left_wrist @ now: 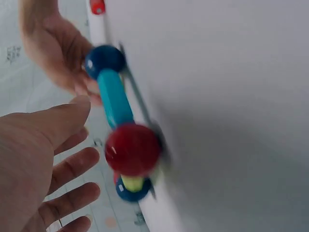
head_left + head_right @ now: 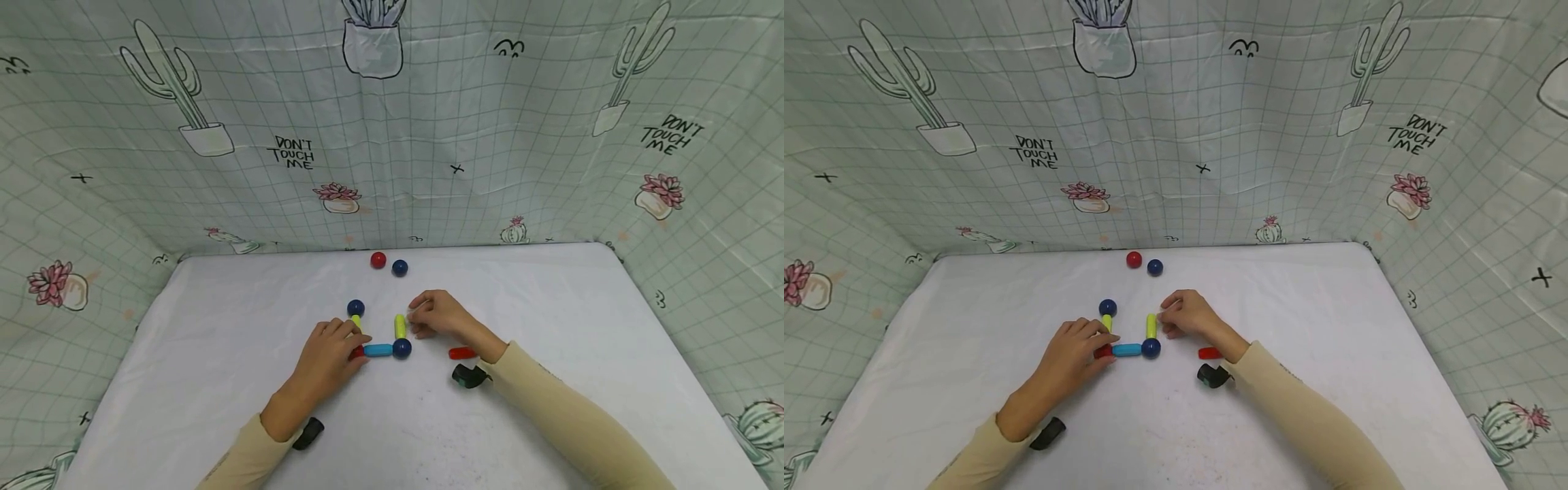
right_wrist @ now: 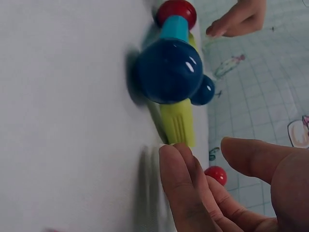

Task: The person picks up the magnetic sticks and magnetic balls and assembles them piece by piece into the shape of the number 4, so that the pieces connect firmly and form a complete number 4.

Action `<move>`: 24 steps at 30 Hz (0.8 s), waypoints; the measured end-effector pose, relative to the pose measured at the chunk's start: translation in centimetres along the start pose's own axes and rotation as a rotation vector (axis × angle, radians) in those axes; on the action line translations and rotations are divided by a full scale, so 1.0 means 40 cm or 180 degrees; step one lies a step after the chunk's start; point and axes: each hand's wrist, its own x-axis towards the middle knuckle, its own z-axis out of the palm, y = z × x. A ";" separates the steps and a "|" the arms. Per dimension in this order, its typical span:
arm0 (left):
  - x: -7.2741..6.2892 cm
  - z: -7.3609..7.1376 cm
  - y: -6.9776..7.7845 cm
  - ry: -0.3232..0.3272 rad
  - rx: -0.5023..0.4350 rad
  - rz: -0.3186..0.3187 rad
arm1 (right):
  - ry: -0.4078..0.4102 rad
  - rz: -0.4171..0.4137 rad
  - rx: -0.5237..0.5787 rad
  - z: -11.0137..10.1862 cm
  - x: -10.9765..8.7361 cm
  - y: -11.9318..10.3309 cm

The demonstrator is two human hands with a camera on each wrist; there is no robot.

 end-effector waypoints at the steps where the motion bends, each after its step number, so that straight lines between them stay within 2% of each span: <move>1: 0.007 -0.001 0.009 -0.0012 -0.0046 0.0000 | 0.0022 -0.0014 -0.0009 -0.005 0.002 -0.002; 6: 0.038 0.012 0.054 -0.0047 -0.0082 0.0015 | 0.0128 -0.0049 -0.0041 -0.020 0.014 -0.019; 11: 0.059 0.037 0.086 -0.0069 0.0064 -0.0073 | 0.0238 -0.0075 -0.0009 -0.027 0.033 -0.032; 18: 0.066 0.054 0.106 0.0043 0.0138 -0.0137 | 0.0446 -0.0107 0.0103 -0.029 0.066 -0.051; 24: 0.071 0.066 0.113 -0.0001 0.0142 -0.0131 | 0.0663 -0.0172 0.0102 -0.037 0.094 -0.059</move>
